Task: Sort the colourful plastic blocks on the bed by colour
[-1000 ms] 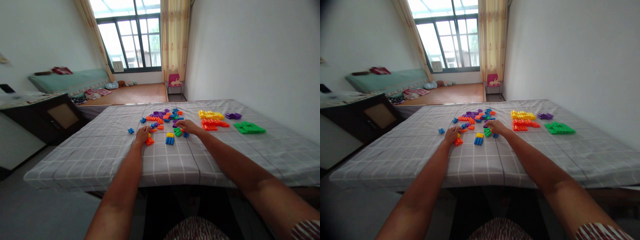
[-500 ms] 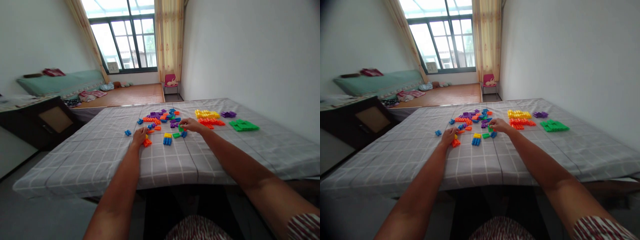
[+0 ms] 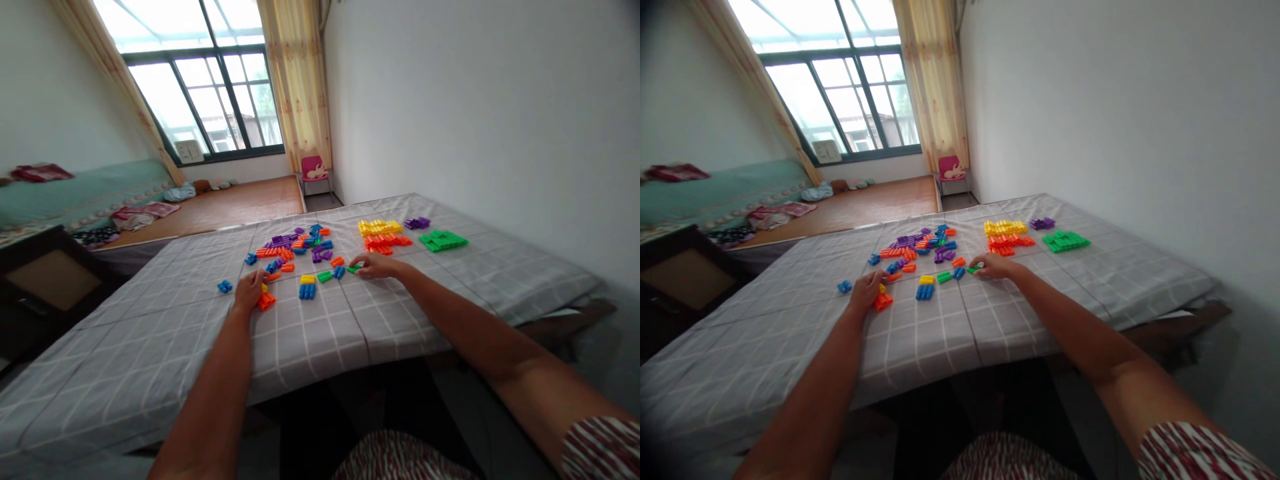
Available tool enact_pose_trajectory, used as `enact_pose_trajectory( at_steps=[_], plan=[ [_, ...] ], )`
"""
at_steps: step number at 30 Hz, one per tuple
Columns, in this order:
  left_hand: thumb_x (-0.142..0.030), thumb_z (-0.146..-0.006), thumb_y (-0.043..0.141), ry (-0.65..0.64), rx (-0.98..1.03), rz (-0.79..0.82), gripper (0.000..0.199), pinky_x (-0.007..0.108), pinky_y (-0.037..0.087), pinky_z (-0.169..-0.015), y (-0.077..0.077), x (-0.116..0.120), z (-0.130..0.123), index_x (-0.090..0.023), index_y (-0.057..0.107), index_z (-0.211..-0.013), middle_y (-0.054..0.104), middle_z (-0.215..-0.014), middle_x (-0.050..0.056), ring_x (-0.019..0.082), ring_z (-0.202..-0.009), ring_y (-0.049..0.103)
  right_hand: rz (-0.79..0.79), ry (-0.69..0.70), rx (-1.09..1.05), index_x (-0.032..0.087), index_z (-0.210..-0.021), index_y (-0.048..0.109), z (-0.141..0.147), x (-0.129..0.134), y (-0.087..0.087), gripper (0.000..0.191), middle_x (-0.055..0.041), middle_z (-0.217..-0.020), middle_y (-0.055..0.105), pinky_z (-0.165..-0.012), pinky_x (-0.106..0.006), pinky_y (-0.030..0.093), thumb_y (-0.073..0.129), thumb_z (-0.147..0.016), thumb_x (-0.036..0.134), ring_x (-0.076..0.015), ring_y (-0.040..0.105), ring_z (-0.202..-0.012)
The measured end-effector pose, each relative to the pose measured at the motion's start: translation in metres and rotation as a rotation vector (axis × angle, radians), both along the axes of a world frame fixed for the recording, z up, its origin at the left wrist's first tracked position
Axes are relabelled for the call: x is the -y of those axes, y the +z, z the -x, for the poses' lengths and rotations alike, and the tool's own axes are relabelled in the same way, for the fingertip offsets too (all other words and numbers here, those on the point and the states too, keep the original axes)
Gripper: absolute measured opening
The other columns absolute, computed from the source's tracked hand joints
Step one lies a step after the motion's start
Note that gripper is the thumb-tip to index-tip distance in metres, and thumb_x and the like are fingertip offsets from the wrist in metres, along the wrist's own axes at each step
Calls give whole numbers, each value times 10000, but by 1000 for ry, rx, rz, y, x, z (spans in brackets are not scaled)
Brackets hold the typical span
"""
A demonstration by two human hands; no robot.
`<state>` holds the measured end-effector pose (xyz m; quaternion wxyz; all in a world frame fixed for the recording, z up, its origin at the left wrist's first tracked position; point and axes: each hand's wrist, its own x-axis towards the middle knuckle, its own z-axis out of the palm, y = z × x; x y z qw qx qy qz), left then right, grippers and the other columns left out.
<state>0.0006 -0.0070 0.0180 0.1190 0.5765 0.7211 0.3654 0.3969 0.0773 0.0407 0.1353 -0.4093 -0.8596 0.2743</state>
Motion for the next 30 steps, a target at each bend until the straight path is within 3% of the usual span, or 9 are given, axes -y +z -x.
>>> enact_pose_trajectory(
  at_steps=[5, 9, 13, 17, 21, 24, 30],
  plan=[
    [-560, -828, 353, 22, 8, -2, 577, 283, 482, -668, 8, 3, -3, -144, 722, -978, 741, -857, 73, 217, -762, 646, -162, -36, -58, 191, -1023, 708, -3, 12, -10, 251, -27, -848, 708, -657, -222, 451, 659, -787, 261, -134, 630, -711],
    [-558, -810, 370, 29, -2, 9, 567, 290, 492, -690, 14, 5, -6, -144, 721, -974, 743, -869, 76, 227, -786, 658, -250, -102, -176, 190, -1003, 691, -23, 6, -5, 255, -40, -919, 717, -718, -244, 479, 683, -766, 284, -146, 648, -771],
    [-548, -808, 364, 66, -40, 31, 550, 298, 497, -696, 16, 5, -6, -163, 728, -957, 746, -862, 67, 231, -779, 663, -377, -468, -327, 173, -1007, 653, -86, -27, 11, 266, -65, -1003, 710, -797, -280, 494, 651, -788, 323, -166, 650, -860],
    [-552, -801, 365, 66, -57, 24, 543, 311, 502, -696, 17, 4, -5, -173, 727, -944, 748, -858, 67, 244, -791, 669, -436, -878, -231, 160, -1010, 643, -173, -66, 17, 259, -87, -1034, 707, -825, -287, 485, 623, -779, 277, -185, 648, -913],
    [-547, -795, 376, 67, -63, 30, 522, 317, 505, -705, 18, 3, -4, -189, 727, -940, 749, -843, 63, 251, -804, 673, -363, -1020, 9, 159, -971, 670, -233, -88, 10, 238, -97, -1028, 711, -821, -308, 476, 626, -758, 255, -211, 646, -921],
    [-543, -796, 376, 76, -63, 37, 526, 312, 502, -694, 18, 3, -5, -186, 728, -954, 749, -847, 65, 248, -796, 674, -310, -1064, 129, 168, -964, 685, -247, -94, 5, 267, -108, -1015, 709, -804, -336, 476, 657, -746, 319, -239, 641, -937],
    [-545, -798, 387, 96, -60, 41, 522, 313, 504, -704, 16, 3, -4, -182, 729, -952, 751, -877, 67, 248, -794, 671, -200, -1085, 234, 235, -946, 713, -242, -97, 3, 324, -105, -1034, 697, -807, -420, 447, 677, -719, 463, -288, 619, -983]
  ],
)
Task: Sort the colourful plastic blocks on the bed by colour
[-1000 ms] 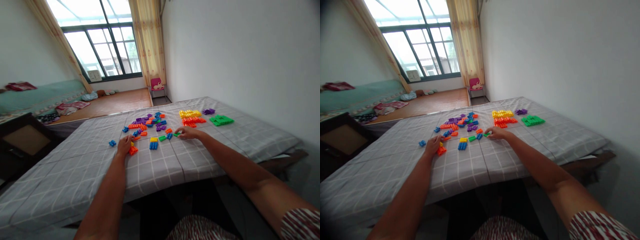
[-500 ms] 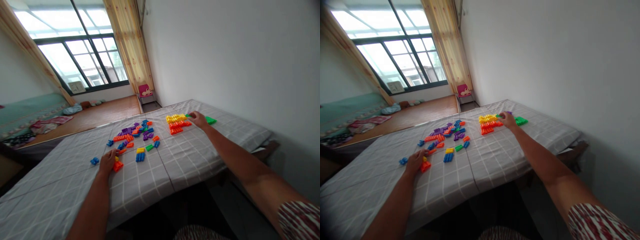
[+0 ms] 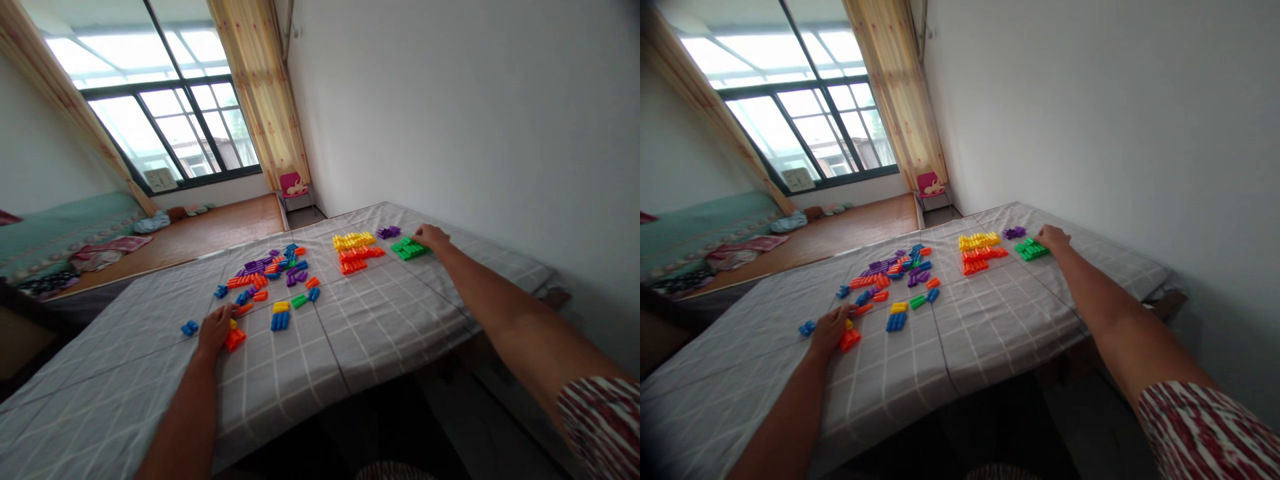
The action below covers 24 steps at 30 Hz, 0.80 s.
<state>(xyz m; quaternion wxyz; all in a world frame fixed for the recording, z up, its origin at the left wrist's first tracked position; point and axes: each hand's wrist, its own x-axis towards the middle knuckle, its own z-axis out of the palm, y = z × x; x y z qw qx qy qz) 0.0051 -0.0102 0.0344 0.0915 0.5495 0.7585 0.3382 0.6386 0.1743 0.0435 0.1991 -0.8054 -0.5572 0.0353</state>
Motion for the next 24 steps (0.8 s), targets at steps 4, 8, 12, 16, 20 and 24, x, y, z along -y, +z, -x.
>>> enact_pose_trajectory(
  at_steps=[4, 8, 12, 16, 20, 24],
  plan=[
    [-534, -809, 382, -19, 7, 0, 526, 305, 497, -697, -2, -1, 2, -174, 726, -978, 751, -873, 65, 244, -796, 668, 7, -25, 0, 225, -948, 725, -2, 6, 4, 326, -148, -1044, 690, -787, -428, 404, 597, -800, 487, -283, 600, -971],
    [-538, -819, 375, -26, -9, 5, 541, 296, 485, -689, -4, -3, 4, -169, 730, -996, 750, -886, 65, 238, -791, 662, -105, -38, 36, 150, -946, 721, 2, 14, 14, 352, -219, -1064, 669, -755, -408, 379, 502, -883, 418, -273, 578, -960],
    [-521, -839, 356, -63, -18, 3, 545, 283, 473, -698, -9, -6, 6, -156, 736, -981, 749, -887, 71, 229, -803, 660, -360, 127, 108, 141, -955, 697, 46, 20, 26, 296, -176, -988, 695, -750, -341, 407, 470, -899, 324, -247, 583, -917],
    [-505, -854, 345, -83, -9, -20, 554, 275, 464, -713, -15, -8, 8, -137, 733, -996, 746, -916, 88, 219, -819, 659, -444, 646, -2, 167, -987, 673, 138, 44, 26, 242, -79, -913, 712, -730, -271, 445, 503, -892, 311, -179, 621, -787],
    [-517, -863, 331, -87, 12, -28, 577, 275, 456, -716, -19, -8, 8, -124, 729, -1006, 742, -918, 100, 215, -818, 655, -216, 1066, -79, 184, -981, 677, 232, 86, 6, 231, -52, -918, 713, -708, -257, 470, 566, -875, 357, -149, 636, -725],
    [-526, -867, 332, -107, 33, -39, 573, 274, 449, -691, -19, -5, 7, -134, 727, -1004, 742, -883, 88, 211, -792, 648, -144, 1266, -25, 183, -1151, 644, 283, 104, -12, 355, -94, -1157, 669, -847, -299, 473, 651, -797, 209, -181, 648, -931]
  ],
)
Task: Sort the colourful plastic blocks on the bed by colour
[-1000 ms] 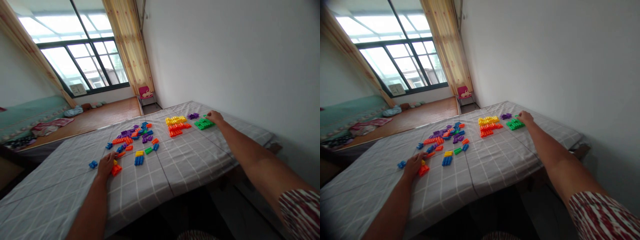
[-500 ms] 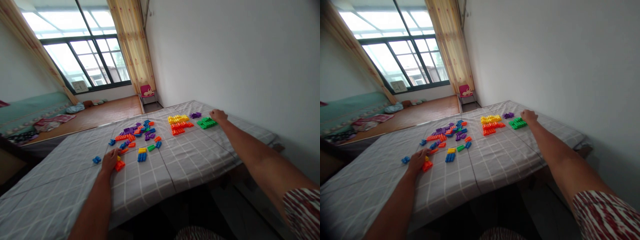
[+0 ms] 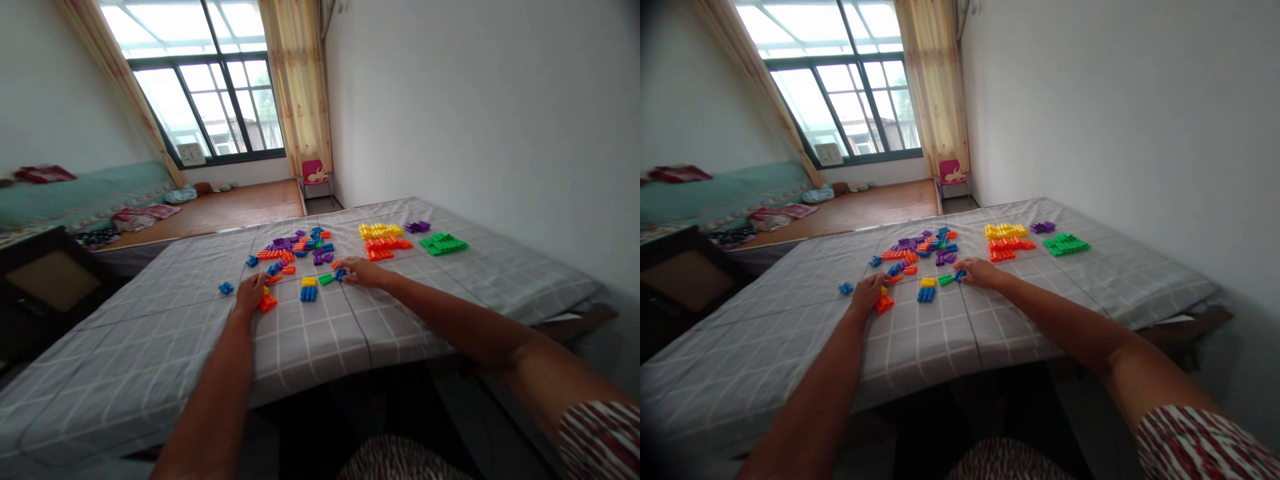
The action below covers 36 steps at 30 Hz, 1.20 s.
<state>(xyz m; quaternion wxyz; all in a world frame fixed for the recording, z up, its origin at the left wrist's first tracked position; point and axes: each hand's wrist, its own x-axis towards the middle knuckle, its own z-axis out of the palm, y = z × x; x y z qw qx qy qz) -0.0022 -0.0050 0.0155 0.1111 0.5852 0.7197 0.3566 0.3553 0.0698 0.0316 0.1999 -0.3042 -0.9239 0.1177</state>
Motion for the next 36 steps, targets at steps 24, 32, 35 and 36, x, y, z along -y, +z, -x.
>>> enact_pose_trajectory(
  at_steps=[24, 32, 35, 36],
  plan=[
    [-534, -873, 330, -1, 33, -11, 543, 279, 462, -701, -7, -4, 3, -158, 719, -928, 740, -888, 84, 209, -807, 655, 48, -169, 47, 170, -1022, 689, 14, -17, 16, 221, -51, -992, 716, -749, -236, 458, 605, -819, 144, -142, 646, -815],
    [-513, -879, 315, -15, 3, -5, 559, 284, 447, -693, 1, 2, -5, -137, 724, -939, 737, -893, 96, 207, -795, 652, -19, -81, 224, 193, -1085, 697, 64, 14, 18, 337, -103, -1040, 693, -775, -274, 469, 651, -819, 394, -206, 644, -922],
    [-513, -881, 313, -27, -4, -3, 555, 284, 447, -684, 0, 1, -4, -141, 722, -931, 736, -891, 98, 210, -791, 654, -26, -16, 252, 217, -1057, 719, 66, 17, 17, 287, -88, -1091, 681, -825, -271, 467, 638, -784, 185, -198, 635, -965],
    [-515, -881, 316, -32, -7, -2, 552, 285, 449, -683, 0, 1, -3, -143, 721, -931, 736, -884, 97, 212, -792, 655, -16, 14, 242, 220, -1055, 721, 64, 17, 17, 326, -78, -1091, 683, -836, -266, 466, 627, -759, 123, -191, 633, -971]
  ],
)
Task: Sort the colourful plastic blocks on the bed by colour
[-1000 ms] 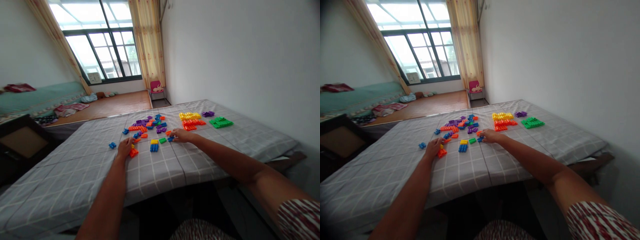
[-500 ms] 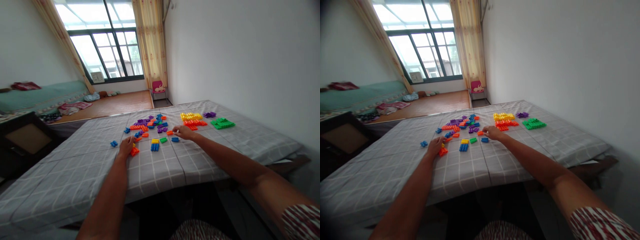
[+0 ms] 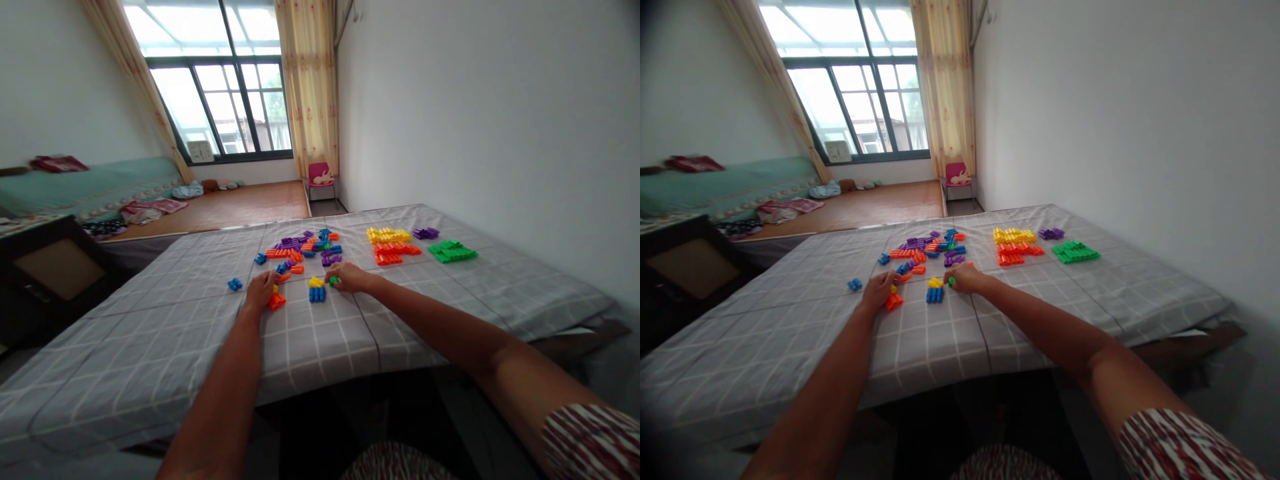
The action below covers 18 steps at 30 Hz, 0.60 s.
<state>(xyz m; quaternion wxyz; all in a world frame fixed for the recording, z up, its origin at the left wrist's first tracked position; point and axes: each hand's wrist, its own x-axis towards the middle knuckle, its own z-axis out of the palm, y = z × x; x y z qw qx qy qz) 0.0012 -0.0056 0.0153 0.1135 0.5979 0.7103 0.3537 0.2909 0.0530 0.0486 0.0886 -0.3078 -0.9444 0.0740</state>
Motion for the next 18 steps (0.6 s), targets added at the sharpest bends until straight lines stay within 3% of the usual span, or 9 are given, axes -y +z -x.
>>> enact_pose_trajectory(
  at_steps=[5, 10, 13, 18],
  plan=[
    [-536, -874, 324, 5, 0, 2, 559, 288, 469, -707, -3, -3, 5, -154, 721, -961, 742, -885, 89, 220, -823, 663, 58, 44, -63, 212, -1063, 701, -14, 1, 1, 356, -50, -967, 711, -798, -280, 485, 620, -738, 91, -190, 648, -887],
    [-547, -859, 328, 17, -7, 8, 564, 300, 486, -746, 1, 0, 6, -157, 721, -969, 747, -920, 89, 231, -860, 667, 52, -75, -322, 214, -1210, 587, -60, -13, 12, 440, -78, -1152, 657, -816, -287, 488, 628, -778, 138, -174, 651, -900],
    [-542, -842, 349, 25, -21, 15, 541, 309, 491, -749, 7, 2, 3, -169, 725, -954, 750, -895, 77, 236, -836, 670, 33, -299, -494, 183, -1227, 548, -123, -42, 19, 436, -96, -1187, 634, -796, -286, 503, 593, -793, 166, -156, 646, -855],
    [-558, -816, 365, 61, -17, 29, 539, 319, 500, -724, 16, 5, -2, -170, 722, -926, 748, -872, 81, 252, -836, 675, -144, -910, -725, 138, -1215, 552, -271, -91, 11, 483, -131, -1208, 626, -826, -318, 509, 562, -733, 164, -194, 635, -919]
  ],
)
